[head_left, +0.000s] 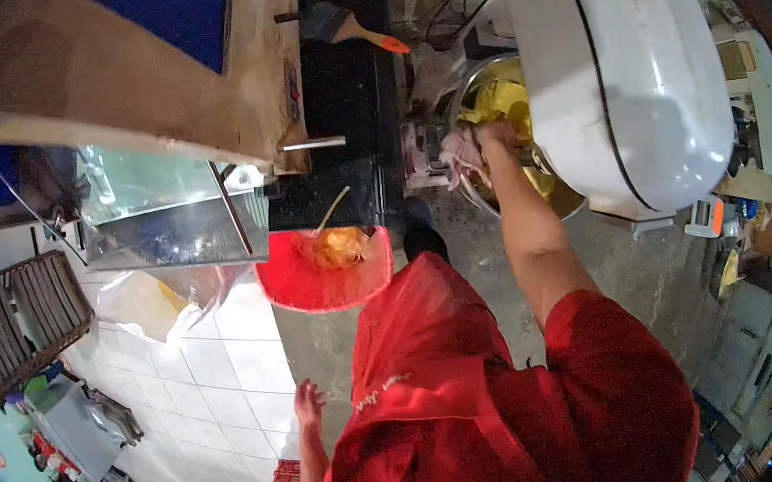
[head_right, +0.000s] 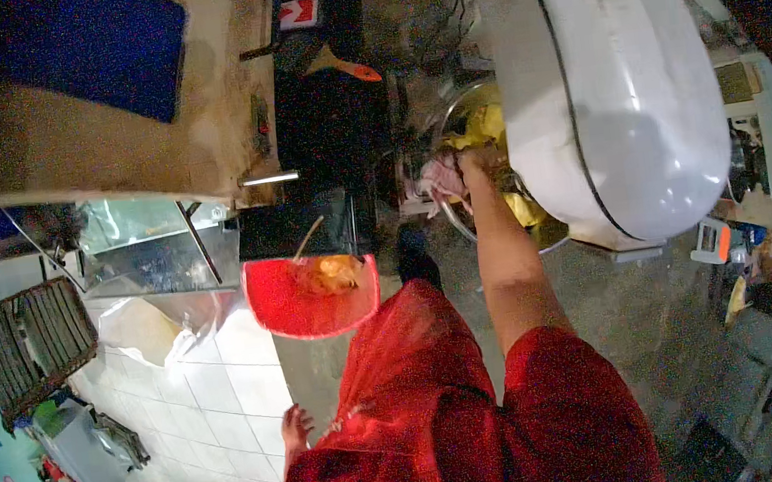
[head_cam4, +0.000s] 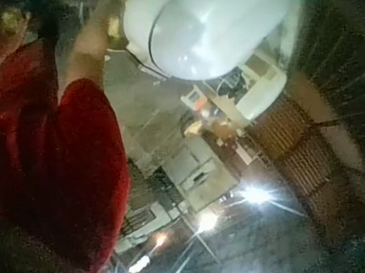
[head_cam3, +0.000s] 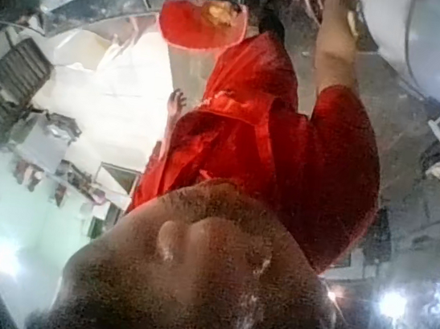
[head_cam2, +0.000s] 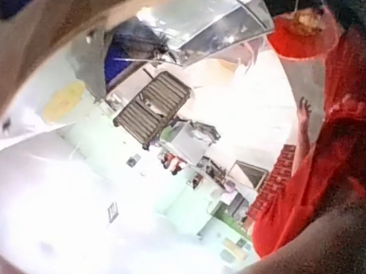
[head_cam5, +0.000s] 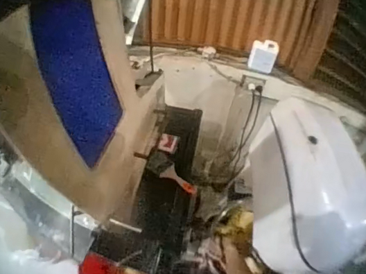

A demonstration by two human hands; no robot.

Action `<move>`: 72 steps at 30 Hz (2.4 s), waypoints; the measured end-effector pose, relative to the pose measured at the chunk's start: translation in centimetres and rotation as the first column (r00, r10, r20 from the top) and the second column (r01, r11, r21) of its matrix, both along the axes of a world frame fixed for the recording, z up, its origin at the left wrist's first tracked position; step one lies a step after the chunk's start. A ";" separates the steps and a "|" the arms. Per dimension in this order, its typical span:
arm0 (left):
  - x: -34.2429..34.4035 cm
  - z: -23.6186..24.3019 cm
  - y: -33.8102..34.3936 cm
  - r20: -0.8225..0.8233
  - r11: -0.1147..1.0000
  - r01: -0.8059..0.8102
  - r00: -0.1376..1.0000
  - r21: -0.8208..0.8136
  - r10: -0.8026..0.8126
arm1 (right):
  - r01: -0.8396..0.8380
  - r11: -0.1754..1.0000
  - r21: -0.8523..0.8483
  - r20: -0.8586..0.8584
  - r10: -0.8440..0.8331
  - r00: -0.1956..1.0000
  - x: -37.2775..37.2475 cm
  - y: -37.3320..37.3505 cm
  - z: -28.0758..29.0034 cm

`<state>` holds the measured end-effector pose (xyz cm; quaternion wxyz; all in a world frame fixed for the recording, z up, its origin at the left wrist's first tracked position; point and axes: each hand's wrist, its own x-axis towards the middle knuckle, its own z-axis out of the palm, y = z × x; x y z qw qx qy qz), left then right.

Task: The recorder organizes dough balls on a tray with other workers and then prepares to use a large industrial mixer.

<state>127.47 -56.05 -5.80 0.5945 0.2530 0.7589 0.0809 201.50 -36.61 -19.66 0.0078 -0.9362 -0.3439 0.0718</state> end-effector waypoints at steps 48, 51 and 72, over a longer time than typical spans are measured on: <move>2.0 -3.0 4.3 0.047 0.990 0.083 0.996 -0.112 -0.078 | 0.324 0.944 0.056 -0.328 -0.289 0.899 -8.7 -10.0 12.5; 3.0 -2.0 5.3 0.044 0.996 0.058 0.998 -0.064 -0.055 | 0.475 0.879 0.045 -0.554 -0.373 0.744 -9.2 -7.3 13.4; 5.0 -3.5 4.7 0.119 0.990 0.117 0.987 -0.078 -0.107 | 0.153 0.988 -0.012 -0.488 -0.139 0.861 -6.1 -9.4 16.5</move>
